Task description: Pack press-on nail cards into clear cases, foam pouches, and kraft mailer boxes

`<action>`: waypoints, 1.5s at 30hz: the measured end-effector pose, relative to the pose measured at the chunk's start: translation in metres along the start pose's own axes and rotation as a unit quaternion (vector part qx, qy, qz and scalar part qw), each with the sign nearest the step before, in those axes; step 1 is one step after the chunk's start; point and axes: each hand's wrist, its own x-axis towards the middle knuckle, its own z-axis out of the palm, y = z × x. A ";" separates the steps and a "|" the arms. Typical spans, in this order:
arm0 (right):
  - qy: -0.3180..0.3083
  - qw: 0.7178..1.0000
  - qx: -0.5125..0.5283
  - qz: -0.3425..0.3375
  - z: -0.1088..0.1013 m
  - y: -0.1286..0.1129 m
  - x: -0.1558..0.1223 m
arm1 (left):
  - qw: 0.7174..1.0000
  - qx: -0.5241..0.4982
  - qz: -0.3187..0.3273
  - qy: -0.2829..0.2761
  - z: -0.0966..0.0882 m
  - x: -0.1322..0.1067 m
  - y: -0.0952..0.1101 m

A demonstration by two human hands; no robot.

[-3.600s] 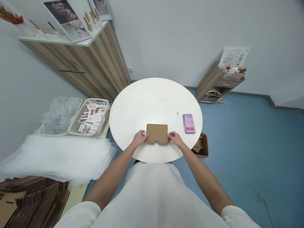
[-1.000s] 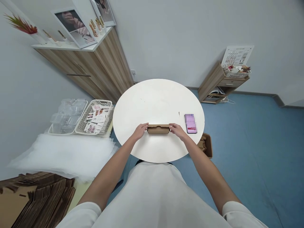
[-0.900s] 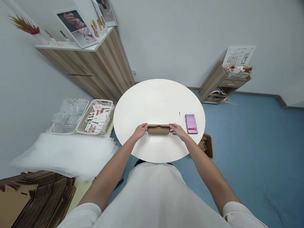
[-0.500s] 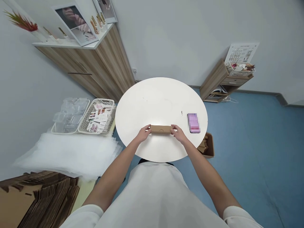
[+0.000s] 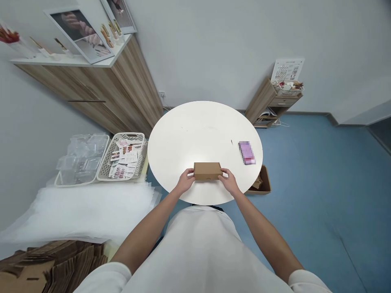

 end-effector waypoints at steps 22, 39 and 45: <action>0.037 0.980 -0.154 0.122 0.014 0.011 -0.004 | 0.993 0.062 -0.104 0.003 0.005 0.013 -0.017; 0.040 0.993 -0.066 0.090 -0.077 0.045 -0.023 | 0.998 0.010 -0.070 0.004 0.090 0.010 0.025; 0.163 0.980 -0.068 0.094 -0.177 0.080 -0.046 | 0.989 0.119 -0.023 -0.090 0.199 0.022 0.067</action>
